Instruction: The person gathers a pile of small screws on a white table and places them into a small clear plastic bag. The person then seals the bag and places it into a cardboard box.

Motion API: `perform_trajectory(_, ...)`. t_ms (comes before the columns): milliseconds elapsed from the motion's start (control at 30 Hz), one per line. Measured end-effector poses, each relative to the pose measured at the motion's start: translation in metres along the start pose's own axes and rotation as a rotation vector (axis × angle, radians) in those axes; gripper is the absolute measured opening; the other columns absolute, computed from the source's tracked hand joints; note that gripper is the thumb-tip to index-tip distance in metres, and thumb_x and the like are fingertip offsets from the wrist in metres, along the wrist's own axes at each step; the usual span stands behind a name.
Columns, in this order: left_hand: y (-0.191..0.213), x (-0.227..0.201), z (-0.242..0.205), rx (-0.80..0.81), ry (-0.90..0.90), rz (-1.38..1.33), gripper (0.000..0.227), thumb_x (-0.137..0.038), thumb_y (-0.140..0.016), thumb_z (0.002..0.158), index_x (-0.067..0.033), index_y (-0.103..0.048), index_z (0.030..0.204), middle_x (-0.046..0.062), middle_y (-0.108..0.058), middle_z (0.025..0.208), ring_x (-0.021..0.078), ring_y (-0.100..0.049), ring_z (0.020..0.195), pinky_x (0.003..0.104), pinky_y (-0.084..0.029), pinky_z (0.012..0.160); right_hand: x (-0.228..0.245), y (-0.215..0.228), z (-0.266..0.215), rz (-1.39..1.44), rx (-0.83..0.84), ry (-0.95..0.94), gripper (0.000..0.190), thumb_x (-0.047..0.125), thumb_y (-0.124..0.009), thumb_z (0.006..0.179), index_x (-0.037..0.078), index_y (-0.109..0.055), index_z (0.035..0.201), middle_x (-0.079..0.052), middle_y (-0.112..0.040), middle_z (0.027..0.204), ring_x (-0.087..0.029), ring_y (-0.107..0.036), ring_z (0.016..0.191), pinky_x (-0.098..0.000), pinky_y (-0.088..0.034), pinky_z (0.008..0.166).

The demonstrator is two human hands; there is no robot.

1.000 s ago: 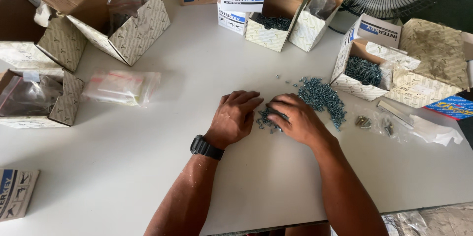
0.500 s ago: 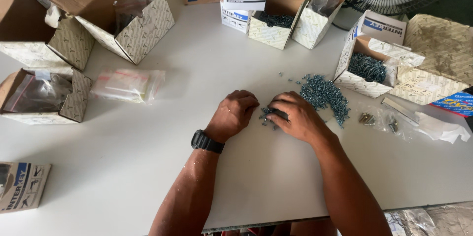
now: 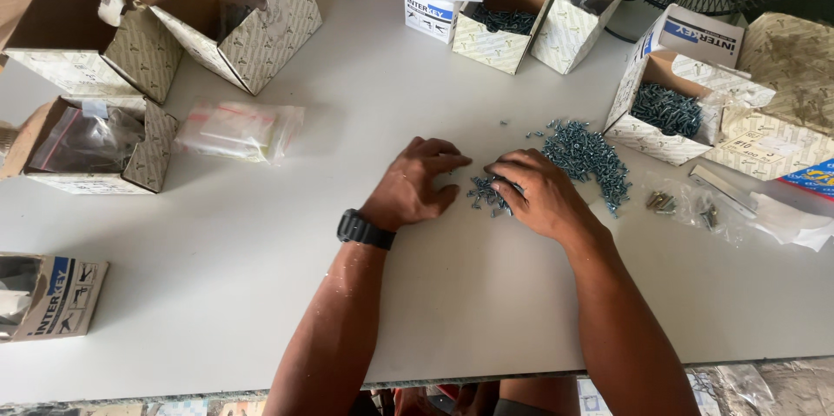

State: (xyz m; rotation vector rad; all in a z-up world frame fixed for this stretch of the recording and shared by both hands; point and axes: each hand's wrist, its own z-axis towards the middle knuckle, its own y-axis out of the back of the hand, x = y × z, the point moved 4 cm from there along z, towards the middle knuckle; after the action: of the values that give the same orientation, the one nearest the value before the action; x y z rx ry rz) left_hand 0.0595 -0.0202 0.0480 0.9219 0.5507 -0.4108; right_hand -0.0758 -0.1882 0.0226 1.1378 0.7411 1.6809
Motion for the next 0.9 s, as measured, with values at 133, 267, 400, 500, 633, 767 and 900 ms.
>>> perform_trajectory(133, -0.026, 0.001, -0.001, 0.033, -0.029, 0.064, 0.039, -0.007, -0.068, 0.074, -0.0076, -0.077, 0.112, 0.020, -0.072, 0.104, 0.0359, -0.071, 0.090, 0.041, -0.058, 0.077, -0.004, -0.007, -0.003, 0.013, 0.019, -0.027, 0.019, 0.013, -0.072, 0.092, 0.009, -0.075, 0.110, -0.010, -0.071, 0.108, -0.034, -0.069, 0.101, -0.0463, -0.058, 0.084)
perform_trajectory(267, -0.036, 0.013, -0.004, 0.028, -0.008, 0.043, 0.037, -0.009, -0.064, 0.075, -0.0109, -0.077, 0.110, 0.015, -0.069, 0.104, 0.0379, -0.067, 0.095, 0.046, -0.055, 0.078, -0.001, -0.004, -0.001, 0.022, -0.003, -0.033, 0.014, 0.016, -0.074, 0.093, 0.011, -0.076, 0.105, -0.008, -0.071, 0.104, -0.033, -0.069, 0.099, -0.0445, -0.059, 0.081)
perform_trajectory(400, -0.030, 0.001, -0.002, 0.031, -0.057, 0.027, 0.035, -0.013, -0.065, 0.078, -0.0125, -0.077, 0.111, 0.014, -0.070, 0.098, 0.0349, -0.069, 0.093, 0.043, -0.054, 0.084, -0.002, -0.004, -0.001, 0.023, -0.001, -0.044, 0.011, 0.018, -0.074, 0.093, 0.013, -0.076, 0.103, -0.006, -0.071, 0.102, -0.031, -0.069, 0.098, -0.0438, -0.059, 0.080)
perform_trajectory(500, -0.037, 0.002, -0.003, 0.007, -0.041, 0.027, 0.032, -0.016, -0.071, 0.078, -0.0101, -0.076, 0.109, 0.017, -0.068, 0.101, 0.0412, -0.067, 0.095, 0.049, -0.055, 0.077, -0.007, -0.008, -0.003, 0.038, 0.008, -0.047, 0.011, 0.018, -0.075, 0.093, 0.012, -0.076, 0.101, -0.007, -0.071, 0.102, -0.033, -0.069, 0.099, -0.0446, -0.059, 0.081)
perform_trajectory(633, -0.043, 0.011, -0.004, 0.013, -0.015, 0.062, 0.020, -0.014, -0.074, 0.080, -0.0119, -0.077, 0.099, 0.011, -0.068, 0.098, 0.0356, -0.067, 0.093, 0.044, -0.055, 0.078, 0.000, -0.005, -0.002, 0.027, 0.009, -0.053, 0.009, 0.014, -0.075, 0.091, 0.012, -0.076, 0.100, -0.007, -0.071, 0.102, -0.033, -0.069, 0.099, -0.0442, -0.059, 0.080)
perform_trajectory(767, -0.046, 0.022, -0.005, 0.028, 0.004, 0.119, 0.011, -0.014, -0.074, 0.082, -0.0118, -0.076, 0.093, 0.009, -0.068, 0.093, 0.0320, -0.069, 0.090, 0.040, -0.055, 0.078, 0.000, -0.004, -0.001, 0.022, 0.013, -0.070, 0.010, 0.014, -0.075, 0.091, 0.012, -0.075, 0.101, -0.007, -0.071, 0.102, -0.033, -0.069, 0.099, -0.0446, -0.059, 0.080)
perform_trajectory(900, -0.038, 0.021, -0.006, 0.036, 0.069, 0.115, 0.014, -0.013, -0.075, 0.081, -0.0100, -0.075, 0.095, 0.012, -0.068, 0.094, 0.0341, -0.068, 0.091, 0.042, -0.056, 0.076, 0.007, 0.001, 0.001, 0.015, 0.014, -0.059, 0.014, 0.014, -0.075, 0.092, 0.010, -0.074, 0.105, -0.010, -0.071, 0.103, -0.034, -0.070, 0.100, -0.0450, -0.059, 0.079)
